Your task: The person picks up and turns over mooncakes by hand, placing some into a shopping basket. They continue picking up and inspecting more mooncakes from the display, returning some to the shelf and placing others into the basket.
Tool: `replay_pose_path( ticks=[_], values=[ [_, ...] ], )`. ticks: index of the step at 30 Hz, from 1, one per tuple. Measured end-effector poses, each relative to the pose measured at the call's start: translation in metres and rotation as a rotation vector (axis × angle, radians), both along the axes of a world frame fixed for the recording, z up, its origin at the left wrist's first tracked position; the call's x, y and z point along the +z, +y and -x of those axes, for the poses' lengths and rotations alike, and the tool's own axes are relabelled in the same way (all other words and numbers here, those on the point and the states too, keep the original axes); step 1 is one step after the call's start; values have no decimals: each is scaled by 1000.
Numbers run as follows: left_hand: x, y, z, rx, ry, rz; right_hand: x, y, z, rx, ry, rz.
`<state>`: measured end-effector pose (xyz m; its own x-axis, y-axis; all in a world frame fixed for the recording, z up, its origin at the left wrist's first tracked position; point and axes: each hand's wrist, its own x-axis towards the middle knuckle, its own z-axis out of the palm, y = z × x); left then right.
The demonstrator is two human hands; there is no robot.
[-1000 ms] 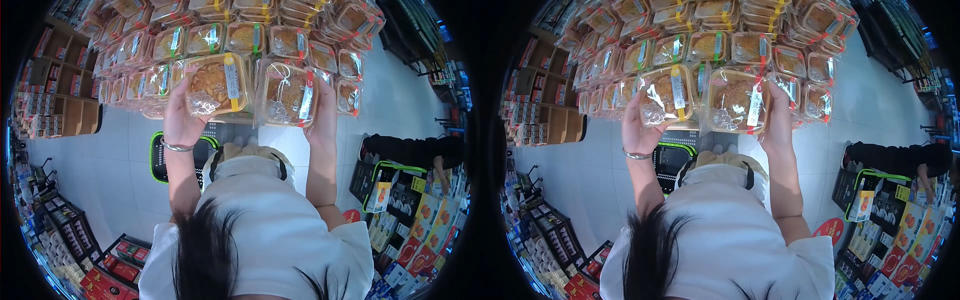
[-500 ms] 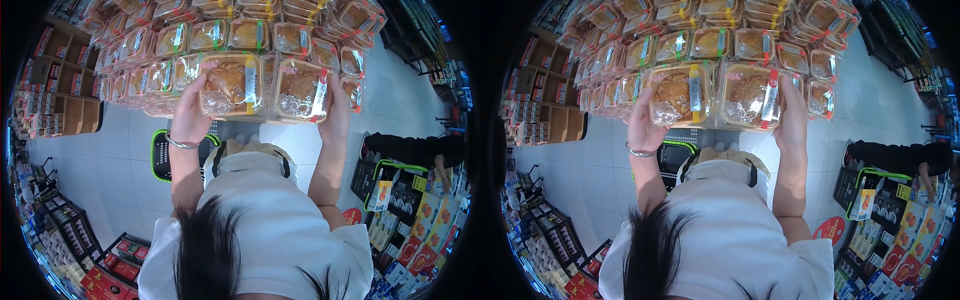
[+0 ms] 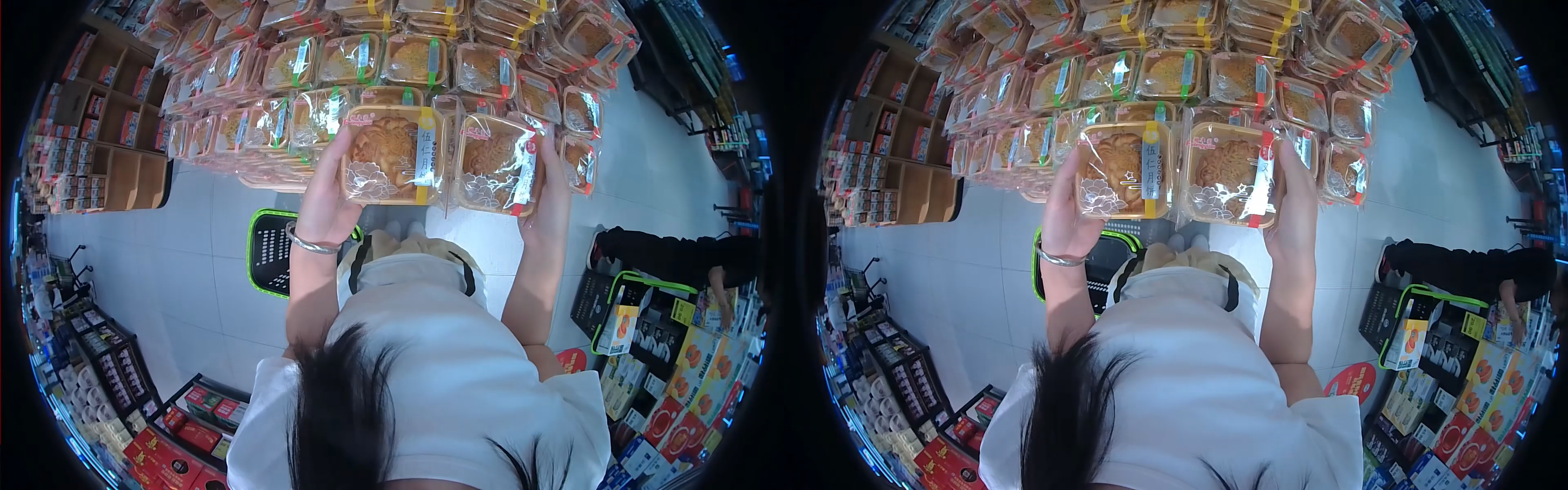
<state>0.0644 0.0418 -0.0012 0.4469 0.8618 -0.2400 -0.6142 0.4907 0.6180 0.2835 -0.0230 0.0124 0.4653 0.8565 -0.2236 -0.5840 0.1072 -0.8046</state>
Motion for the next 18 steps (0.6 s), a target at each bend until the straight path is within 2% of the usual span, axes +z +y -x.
replay_pose_path(
  ticks=[4, 15, 18],
  values=[
    [0, 1, 1, -12, 27, -47, -6, 3, 2, 54, -59, 12],
    [-3, -2, 5, 34, 111, -10, -18, 2, 9, 70, 66, -10],
    [-5, -1, 5, 9, 107, -20, -19, 2, 11, 30, 24, 31]
  ],
)
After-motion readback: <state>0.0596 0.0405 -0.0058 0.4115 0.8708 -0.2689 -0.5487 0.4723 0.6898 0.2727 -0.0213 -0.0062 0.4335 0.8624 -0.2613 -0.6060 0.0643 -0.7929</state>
